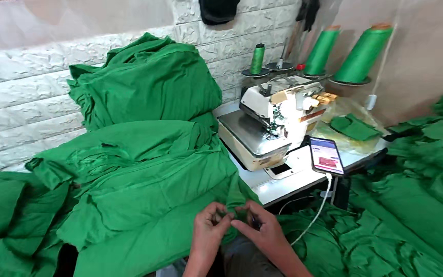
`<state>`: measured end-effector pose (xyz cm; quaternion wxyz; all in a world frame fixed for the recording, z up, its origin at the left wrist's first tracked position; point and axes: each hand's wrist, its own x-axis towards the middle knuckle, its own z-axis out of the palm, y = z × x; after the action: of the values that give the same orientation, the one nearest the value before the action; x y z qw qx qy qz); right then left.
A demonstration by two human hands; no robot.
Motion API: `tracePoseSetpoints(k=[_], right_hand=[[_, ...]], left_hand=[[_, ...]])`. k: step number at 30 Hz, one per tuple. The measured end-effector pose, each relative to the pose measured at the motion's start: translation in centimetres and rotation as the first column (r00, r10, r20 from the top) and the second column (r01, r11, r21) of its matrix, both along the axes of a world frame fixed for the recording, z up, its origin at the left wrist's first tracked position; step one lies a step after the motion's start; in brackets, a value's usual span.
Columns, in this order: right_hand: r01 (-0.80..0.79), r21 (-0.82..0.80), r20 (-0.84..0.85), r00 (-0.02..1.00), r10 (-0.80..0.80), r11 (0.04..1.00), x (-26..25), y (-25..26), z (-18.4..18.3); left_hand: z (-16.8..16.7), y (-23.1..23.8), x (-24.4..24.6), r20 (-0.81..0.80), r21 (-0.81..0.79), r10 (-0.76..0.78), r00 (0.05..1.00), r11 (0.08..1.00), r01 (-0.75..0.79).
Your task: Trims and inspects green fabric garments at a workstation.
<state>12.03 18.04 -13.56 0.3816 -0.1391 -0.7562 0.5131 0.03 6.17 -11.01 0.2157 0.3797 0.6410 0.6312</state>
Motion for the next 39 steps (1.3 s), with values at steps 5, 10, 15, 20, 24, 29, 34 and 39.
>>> tracePoseSetpoints(k=[5,10,15,20,24,29,34,39], right_hand=[[0.05,0.105,-0.063,0.997,-0.044,0.993,0.0,0.6,-0.8],[0.102,-0.142,-0.16,0.979,-0.124,0.985,0.1,0.3,-0.9],[0.181,0.079,-0.15,0.974,-0.168,0.98,0.8,0.3,-1.8],[0.328,0.478,-0.156,0.944,-0.289,0.815,2.5,2.2,-4.2],[0.167,0.461,0.084,0.97,-0.23,0.871,3.8,2.4,-5.2],[0.174,0.124,0.204,0.959,-0.197,0.977,4.4,2.7,-3.4],[0.068,-0.154,0.245,0.969,-0.028,0.986,2.7,1.3,-2.3],[0.114,-0.082,0.218,0.972,-0.094,0.99,1.9,1.0,-3.1]], left_hand=[[0.7,0.0,0.0,0.127,-0.012,-0.055,0.99,0.998,0.057],[1.1,-0.2,-0.2,0.204,0.148,0.044,0.978,0.986,-0.075],[0.4,-0.5,-1.4,-0.452,0.073,0.323,0.832,0.942,-0.326],[0.3,-1.8,-4.4,-0.819,0.247,0.421,0.39,0.871,-0.424],[-0.5,-3.9,-5.3,-0.882,-0.122,0.104,0.459,0.891,-0.438],[1.9,-4.2,-3.5,-0.76,-0.043,0.304,0.574,0.858,-0.512],[1.9,-1.2,-1.0,-0.494,-0.075,0.139,0.858,0.977,-0.202],[-1.5,-0.6,-1.2,-0.69,-0.081,0.052,0.722,0.985,-0.149]])
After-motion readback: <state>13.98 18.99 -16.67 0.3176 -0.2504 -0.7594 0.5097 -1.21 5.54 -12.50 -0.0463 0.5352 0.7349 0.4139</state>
